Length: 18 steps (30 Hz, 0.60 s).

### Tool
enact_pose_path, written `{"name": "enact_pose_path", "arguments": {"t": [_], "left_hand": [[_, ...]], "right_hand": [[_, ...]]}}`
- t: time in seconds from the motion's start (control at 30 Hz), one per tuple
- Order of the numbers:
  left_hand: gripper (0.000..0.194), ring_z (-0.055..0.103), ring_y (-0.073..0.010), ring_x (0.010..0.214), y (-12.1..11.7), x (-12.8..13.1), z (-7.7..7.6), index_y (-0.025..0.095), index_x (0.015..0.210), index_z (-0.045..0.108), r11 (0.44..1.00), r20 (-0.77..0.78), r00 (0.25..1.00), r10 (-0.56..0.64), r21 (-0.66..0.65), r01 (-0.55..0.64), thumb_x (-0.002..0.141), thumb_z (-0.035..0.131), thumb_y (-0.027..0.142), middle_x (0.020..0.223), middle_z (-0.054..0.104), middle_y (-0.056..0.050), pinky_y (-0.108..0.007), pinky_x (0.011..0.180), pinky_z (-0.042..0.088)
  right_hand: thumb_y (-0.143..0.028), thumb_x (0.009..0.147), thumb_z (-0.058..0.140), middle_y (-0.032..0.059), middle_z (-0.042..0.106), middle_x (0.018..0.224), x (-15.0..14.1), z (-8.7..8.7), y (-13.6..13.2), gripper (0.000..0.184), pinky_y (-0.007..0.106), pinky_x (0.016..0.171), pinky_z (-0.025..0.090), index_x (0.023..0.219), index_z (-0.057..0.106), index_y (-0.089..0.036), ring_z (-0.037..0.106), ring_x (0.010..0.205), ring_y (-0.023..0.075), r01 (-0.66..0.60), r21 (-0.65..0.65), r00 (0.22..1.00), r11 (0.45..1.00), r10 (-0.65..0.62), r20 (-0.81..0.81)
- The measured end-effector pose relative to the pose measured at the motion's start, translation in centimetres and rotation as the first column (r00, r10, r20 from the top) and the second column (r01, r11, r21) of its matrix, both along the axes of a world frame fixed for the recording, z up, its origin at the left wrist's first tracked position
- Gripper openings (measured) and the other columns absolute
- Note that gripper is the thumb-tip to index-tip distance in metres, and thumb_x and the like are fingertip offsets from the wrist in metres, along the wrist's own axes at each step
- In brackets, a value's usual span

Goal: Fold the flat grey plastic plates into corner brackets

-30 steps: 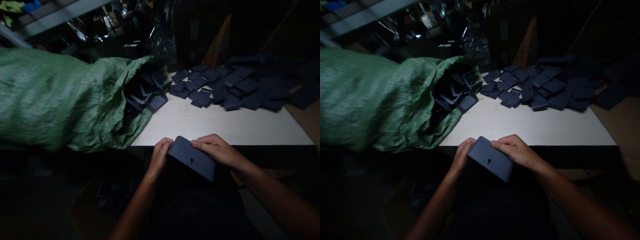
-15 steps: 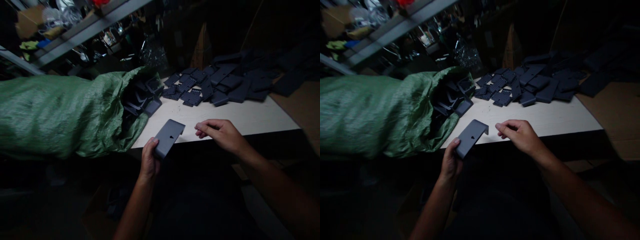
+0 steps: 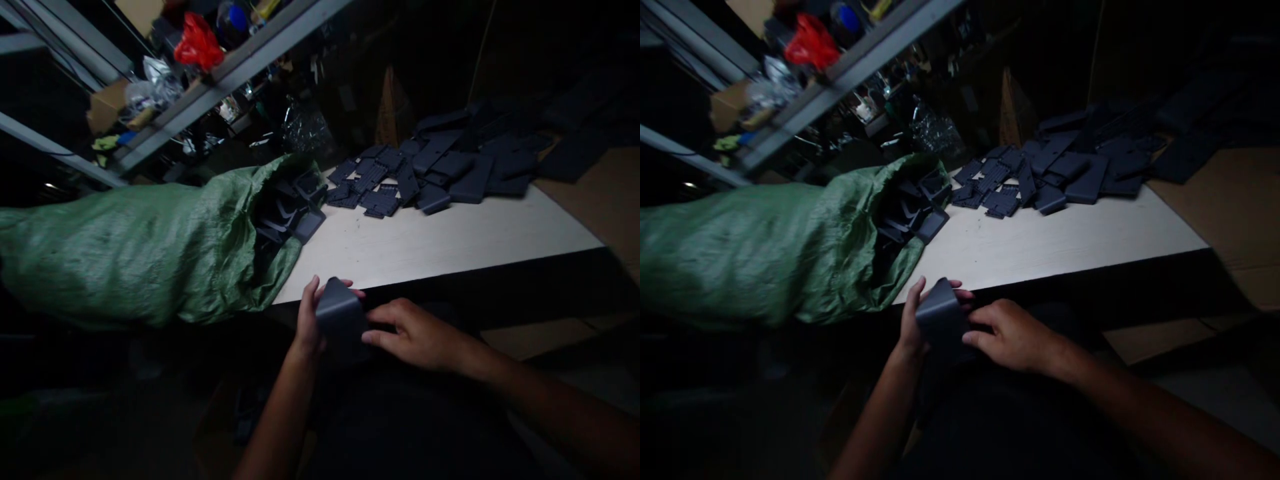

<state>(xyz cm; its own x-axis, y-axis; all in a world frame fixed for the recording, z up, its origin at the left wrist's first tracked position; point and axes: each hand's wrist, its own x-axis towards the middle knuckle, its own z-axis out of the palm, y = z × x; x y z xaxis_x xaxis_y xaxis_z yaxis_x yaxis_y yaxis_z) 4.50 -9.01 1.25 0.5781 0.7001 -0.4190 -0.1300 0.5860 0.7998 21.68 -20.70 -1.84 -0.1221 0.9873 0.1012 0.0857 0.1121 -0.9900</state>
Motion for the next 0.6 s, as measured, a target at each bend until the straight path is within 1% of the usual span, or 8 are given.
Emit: {"name": "enact_pose_path", "arguments": {"t": [0.03, 0.07, 0.13, 0.2, 0.27, 0.4, 0.47, 0.6], "left_hand": [[0.044, 0.075, -0.0329, 0.094, 0.1, 0.4, 0.0, 0.012, 0.102, 0.069, 0.998, 0.022, 0.999, -0.038, -0.051, 0.039, 0.087, 0.064, 0.053, 0.089, 0.077, -0.014, -0.047, 0.092, 0.056], [0.037, 0.075, -0.0329, 0.095, 0.1, 0.8, 0.0, 0.012, 0.100, 0.069, 0.995, 0.060, 0.996, -0.060, -0.078, 0.064, 0.086, 0.064, 0.046, 0.091, 0.078, -0.014, -0.048, 0.095, 0.055], [0.018, 0.076, -0.0308, 0.096, -0.3, 1.8, 0.1, 0.016, 0.092, 0.065, 0.998, 0.134, 0.990, -0.045, -0.046, 0.051, 0.085, 0.063, 0.032, 0.086, 0.078, -0.011, -0.049, 0.100, 0.054], [0.006, 0.076, -0.0296, 0.093, -1.0, 2.6, 0.2, 0.019, 0.084, 0.060, 0.999, 0.155, 0.988, -0.002, 0.047, -0.005, 0.084, 0.061, 0.025, 0.076, 0.076, -0.007, -0.050, 0.101, 0.053], [0.007, 0.076, -0.0300, 0.091, -1.6, 3.2, 0.3, 0.020, 0.081, 0.057, 0.986, 0.131, 0.990, 0.047, 0.154, -0.067, 0.086, 0.059, 0.025, 0.069, 0.073, -0.006, -0.051, 0.100, 0.053], [0.008, 0.076, -0.0297, 0.093, -1.4, 3.2, 0.3, 0.020, 0.084, 0.058, 0.956, 0.075, 0.994, 0.080, 0.276, -0.098, 0.086, 0.060, 0.028, 0.070, 0.074, -0.006, -0.049, 0.099, 0.054], [0.009, 0.076, -0.0296, 0.094, -1.0, 2.9, 0.2, 0.020, 0.085, 0.058, 0.953, 0.072, 0.994, 0.082, 0.287, -0.099, 0.087, 0.059, 0.029, 0.071, 0.075, -0.006, -0.049, 0.098, 0.054], [0.009, 0.076, -0.0287, 0.091, 0.1, 2.7, 0.0, 0.020, 0.085, 0.058, 0.953, 0.085, 0.988, 0.125, 0.267, -0.144, 0.087, 0.058, 0.029, 0.070, 0.074, -0.005, -0.048, 0.097, 0.054]], "right_hand": [[-0.030, 0.094, 0.071, 0.0023, 0.074, 0.078, -0.1, -0.1, -0.1, 0.018, 0.027, 0.066, 0.046, 0.084, 0.078, -0.017, 0.064, 0.069, 0.0180, -0.023, 0.023, 0.997, 0.999, 0.021, 0.072], [-0.030, 0.094, 0.071, 0.0025, 0.074, 0.082, -0.3, -0.3, -0.1, 0.016, 0.027, 0.069, 0.047, 0.088, 0.078, -0.017, 0.065, 0.073, 0.0185, -0.035, 0.038, 0.996, 0.999, 0.032, 0.081], [-0.035, 0.096, 0.071, 0.0040, 0.076, 0.098, -0.8, -0.6, 0.1, 0.019, 0.028, 0.081, 0.051, 0.101, 0.078, -0.018, 0.068, 0.090, 0.0220, -0.003, 0.057, 0.998, 0.998, 0.006, -0.054], [-0.042, 0.099, 0.069, 0.0054, 0.075, 0.109, -1.5, -1.0, 0.2, 0.027, 0.031, 0.091, 0.052, 0.110, 0.077, -0.018, 0.067, 0.104, 0.0251, 0.056, 0.062, 0.973, 0.996, -0.041, -0.228], [-0.044, 0.100, 0.068, 0.0066, 0.073, 0.115, -2.2, -1.3, 0.3, 0.033, 0.033, 0.097, 0.050, 0.117, 0.075, -0.017, 0.065, 0.110, 0.0262, 0.125, 0.069, 0.939, 0.990, -0.096, -0.329], [-0.044, 0.100, 0.070, 0.0084, 0.072, 0.117, -3.2, -1.5, 0.4, 0.041, 0.036, 0.103, 0.048, 0.128, 0.071, -0.014, 0.064, 0.113, 0.0273, 0.248, 0.097, 0.908, 0.964, -0.197, -0.371], [-0.043, 0.099, 0.071, 0.0092, 0.072, 0.120, -3.2, -1.4, 0.7, 0.044, 0.038, 0.106, 0.047, 0.132, 0.069, -0.014, 0.064, 0.115, 0.0281, 0.242, 0.092, 0.910, 0.966, -0.193, -0.366], [-0.043, 0.097, 0.075, 0.0079, 0.072, 0.123, -2.6, -1.3, 2.0, 0.047, 0.040, 0.112, 0.044, 0.137, 0.070, -0.017, 0.063, 0.118, 0.0284, 0.147, 0.043, 0.923, 0.988, -0.122, -0.364]]}}
